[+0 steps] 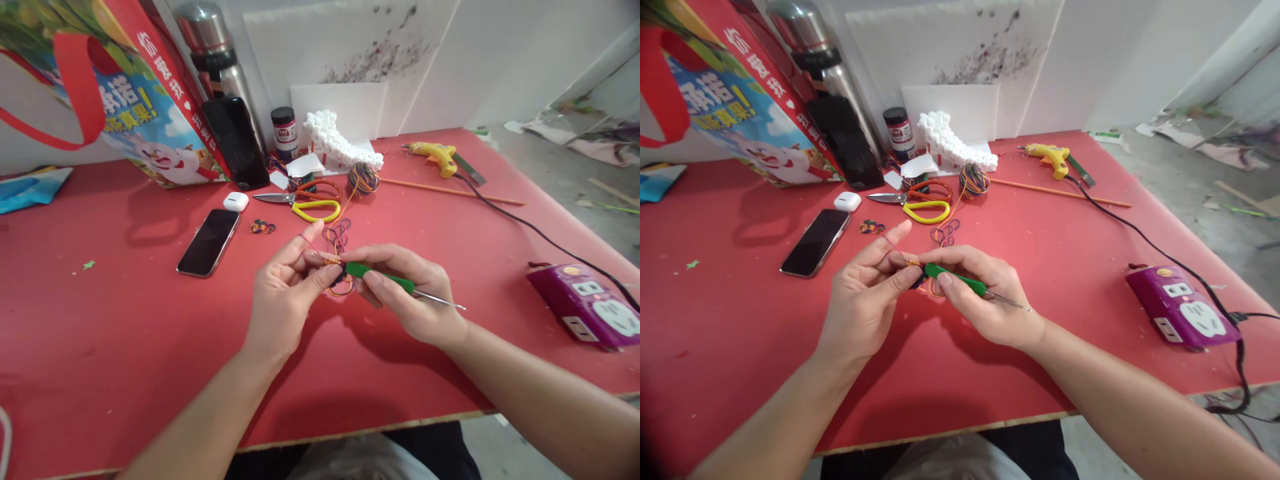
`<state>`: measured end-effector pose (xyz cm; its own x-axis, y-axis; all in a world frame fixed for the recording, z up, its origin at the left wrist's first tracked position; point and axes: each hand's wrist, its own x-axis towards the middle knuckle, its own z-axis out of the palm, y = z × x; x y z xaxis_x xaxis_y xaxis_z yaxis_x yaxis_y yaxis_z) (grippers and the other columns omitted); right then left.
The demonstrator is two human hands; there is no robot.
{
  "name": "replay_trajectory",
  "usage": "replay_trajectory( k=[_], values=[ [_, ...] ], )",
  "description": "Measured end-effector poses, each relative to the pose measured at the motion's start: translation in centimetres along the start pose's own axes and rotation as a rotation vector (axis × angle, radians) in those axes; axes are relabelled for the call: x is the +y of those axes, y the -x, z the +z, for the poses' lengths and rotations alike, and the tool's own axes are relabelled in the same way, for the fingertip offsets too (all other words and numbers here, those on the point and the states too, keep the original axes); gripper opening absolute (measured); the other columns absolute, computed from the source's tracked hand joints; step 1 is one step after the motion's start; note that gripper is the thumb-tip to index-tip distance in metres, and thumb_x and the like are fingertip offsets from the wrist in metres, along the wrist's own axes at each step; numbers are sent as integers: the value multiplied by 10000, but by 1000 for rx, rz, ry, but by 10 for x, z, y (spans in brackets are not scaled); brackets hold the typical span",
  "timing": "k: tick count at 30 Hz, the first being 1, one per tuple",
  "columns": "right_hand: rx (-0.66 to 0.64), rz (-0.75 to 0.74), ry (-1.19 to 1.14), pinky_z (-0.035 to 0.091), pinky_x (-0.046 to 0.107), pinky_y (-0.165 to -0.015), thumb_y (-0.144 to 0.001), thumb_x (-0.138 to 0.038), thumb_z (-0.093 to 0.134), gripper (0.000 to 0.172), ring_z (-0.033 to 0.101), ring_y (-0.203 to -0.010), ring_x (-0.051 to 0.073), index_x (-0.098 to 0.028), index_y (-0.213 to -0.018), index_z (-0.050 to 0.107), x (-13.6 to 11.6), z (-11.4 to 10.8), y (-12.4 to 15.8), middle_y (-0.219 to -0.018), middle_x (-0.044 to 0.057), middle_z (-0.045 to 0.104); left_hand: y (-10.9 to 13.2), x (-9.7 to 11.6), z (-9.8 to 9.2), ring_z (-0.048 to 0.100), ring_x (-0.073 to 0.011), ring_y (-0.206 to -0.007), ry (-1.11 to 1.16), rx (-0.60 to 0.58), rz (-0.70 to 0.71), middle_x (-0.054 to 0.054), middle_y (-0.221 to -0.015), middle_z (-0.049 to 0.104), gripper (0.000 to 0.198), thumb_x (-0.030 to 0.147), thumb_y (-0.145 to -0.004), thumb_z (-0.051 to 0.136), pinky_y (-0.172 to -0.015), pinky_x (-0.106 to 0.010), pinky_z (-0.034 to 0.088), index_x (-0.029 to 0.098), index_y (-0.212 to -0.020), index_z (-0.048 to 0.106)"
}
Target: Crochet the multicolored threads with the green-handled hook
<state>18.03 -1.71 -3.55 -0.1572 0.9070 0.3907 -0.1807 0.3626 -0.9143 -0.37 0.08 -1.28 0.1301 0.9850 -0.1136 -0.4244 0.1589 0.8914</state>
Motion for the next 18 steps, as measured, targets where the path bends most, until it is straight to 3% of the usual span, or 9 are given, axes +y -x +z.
replay_trajectory(
  k=[7, 13, 18],
  values=[
    [48, 84, -134, 520, 174, -528, -1053, -176, 702, 246, 608, -573, 62, -296, -1217, 841, -3, 4, -2, -855, 0, 800, -3, 4, 0, 778, -94, -820, 57, -12, -1, -14, -911, 875, 310, 307, -822, 962, -836, -167, 611, 280, -1125, 899],
    [33, 119, -131, 504, 187, -515, -1046, -175, 709, 206, 558, -534, 55, -254, -1190, 833, -3, 5, -3, -806, -5, 757, -5, 1, -2, 772, -89, -785, -42, -2, 31, 27, -828, 848, 384, 217, -771, 989, -824, -182, 627, 300, -1133, 891],
    [43, 73, -79, 526, 196, -544, -990, -130, 774, 241, 628, -588, 72, -249, -1196, 815, -3, 2, -4, -833, -7, 772, -5, 4, -1, 766, -92, -743, -33, 20, 11, 40, -761, 822, 500, 178, -702, 1016, -785, -185, 635, 283, -1171, 876]
  ],
)
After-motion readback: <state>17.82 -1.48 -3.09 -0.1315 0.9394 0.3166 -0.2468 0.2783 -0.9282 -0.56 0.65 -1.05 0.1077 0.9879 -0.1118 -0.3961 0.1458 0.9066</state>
